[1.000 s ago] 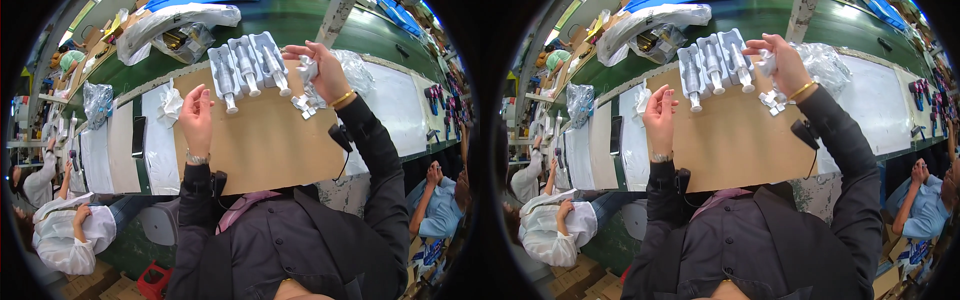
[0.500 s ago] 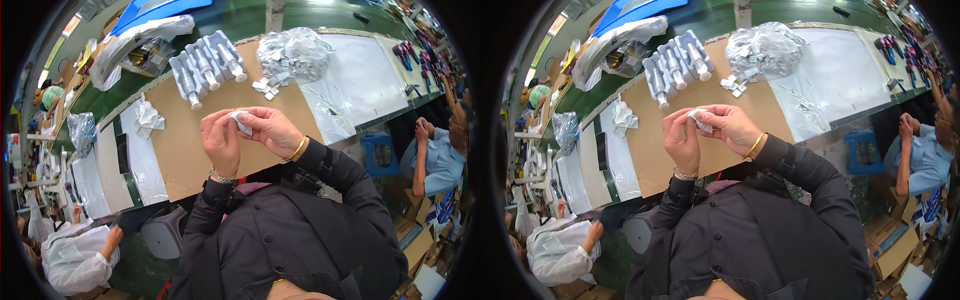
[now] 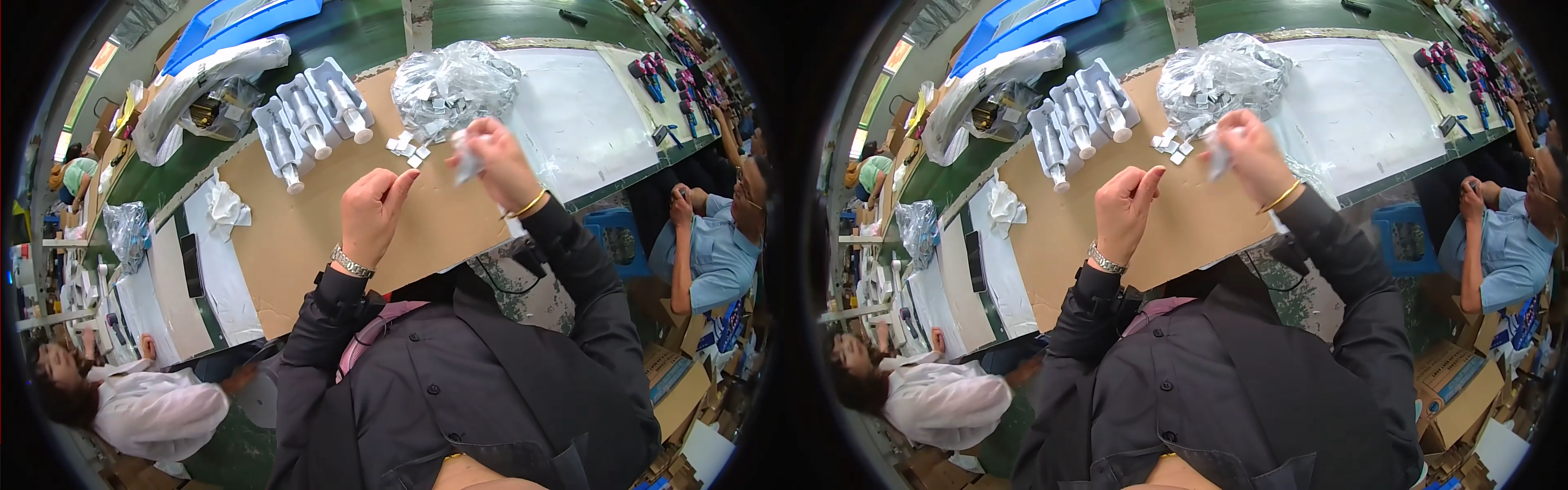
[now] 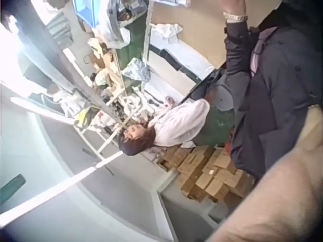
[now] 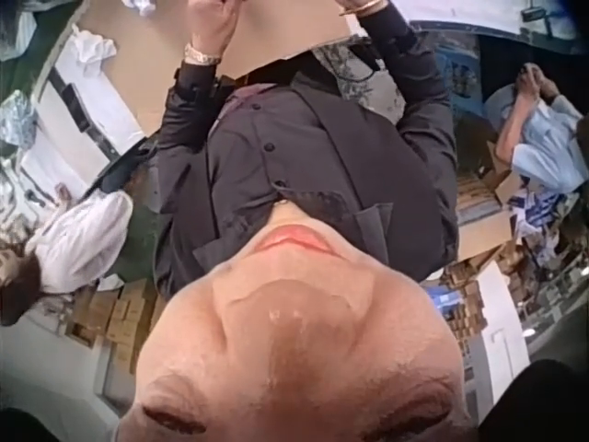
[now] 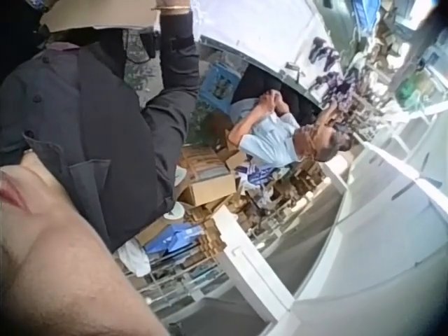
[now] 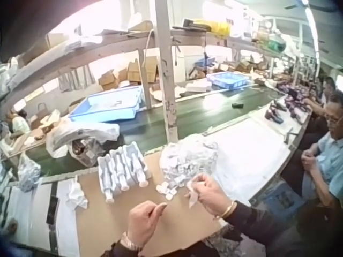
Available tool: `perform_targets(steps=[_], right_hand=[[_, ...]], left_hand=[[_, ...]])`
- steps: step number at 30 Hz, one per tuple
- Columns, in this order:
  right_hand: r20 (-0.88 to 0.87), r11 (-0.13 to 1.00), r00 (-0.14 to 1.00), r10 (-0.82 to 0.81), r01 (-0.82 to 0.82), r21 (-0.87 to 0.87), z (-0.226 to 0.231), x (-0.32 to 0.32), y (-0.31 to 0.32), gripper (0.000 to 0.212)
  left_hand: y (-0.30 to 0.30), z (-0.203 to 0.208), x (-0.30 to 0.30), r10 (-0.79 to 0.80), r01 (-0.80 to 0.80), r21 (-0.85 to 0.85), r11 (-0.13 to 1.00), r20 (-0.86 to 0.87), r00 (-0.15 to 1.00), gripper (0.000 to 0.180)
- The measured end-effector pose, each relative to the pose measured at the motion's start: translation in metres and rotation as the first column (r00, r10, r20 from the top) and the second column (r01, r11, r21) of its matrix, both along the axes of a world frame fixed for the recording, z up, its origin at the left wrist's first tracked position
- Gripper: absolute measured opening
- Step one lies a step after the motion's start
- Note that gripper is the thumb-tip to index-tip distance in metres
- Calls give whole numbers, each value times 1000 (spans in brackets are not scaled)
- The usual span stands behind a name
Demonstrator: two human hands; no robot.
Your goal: The person wipes a small square component with a cloth, places it into a pink circular frame, and applies a substance from a syringe onto the component before repeating the process.
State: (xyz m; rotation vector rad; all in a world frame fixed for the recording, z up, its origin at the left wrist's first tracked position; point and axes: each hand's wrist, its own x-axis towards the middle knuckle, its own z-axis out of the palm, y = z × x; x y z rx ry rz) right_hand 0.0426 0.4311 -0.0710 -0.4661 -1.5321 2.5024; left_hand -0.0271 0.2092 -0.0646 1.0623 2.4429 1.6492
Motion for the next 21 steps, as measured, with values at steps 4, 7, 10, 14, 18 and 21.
perform_targets(steps=[4, 7, 10, 14, 18, 21], right_hand=[[264, 897, 961, -82, -44, 441, 1, -14, 90, 49], [39, 349, 983, -182, 27, 937, -5, -32, 112, 67], [-39, -91, 986, -162, 24, 996, -11, -55, 127, 82], [29, -247, 995, -96, -52, 968, -28, -92, 131, 95], [5, -236, 998, 57, 8, 972, -29, -108, 125, 92], [56, -171, 998, 17, -52, 984, -23, -114, 124, 83]], left_hand=[[5, -12, -2, 17, -17, -16, 1000, 43, 999, 39], [3, -21, 1, 18, -16, -57, 998, 36, 999, 39], [-1, -32, 0, 20, -18, -112, 994, 22, 1000, 37], [-3, -38, -6, 14, -13, -194, 981, 0, 1000, 34], [-3, -39, -11, 22, -24, -226, 974, -12, 1000, 34], [-2, -40, -12, 38, -41, -236, 971, -18, 999, 34]])
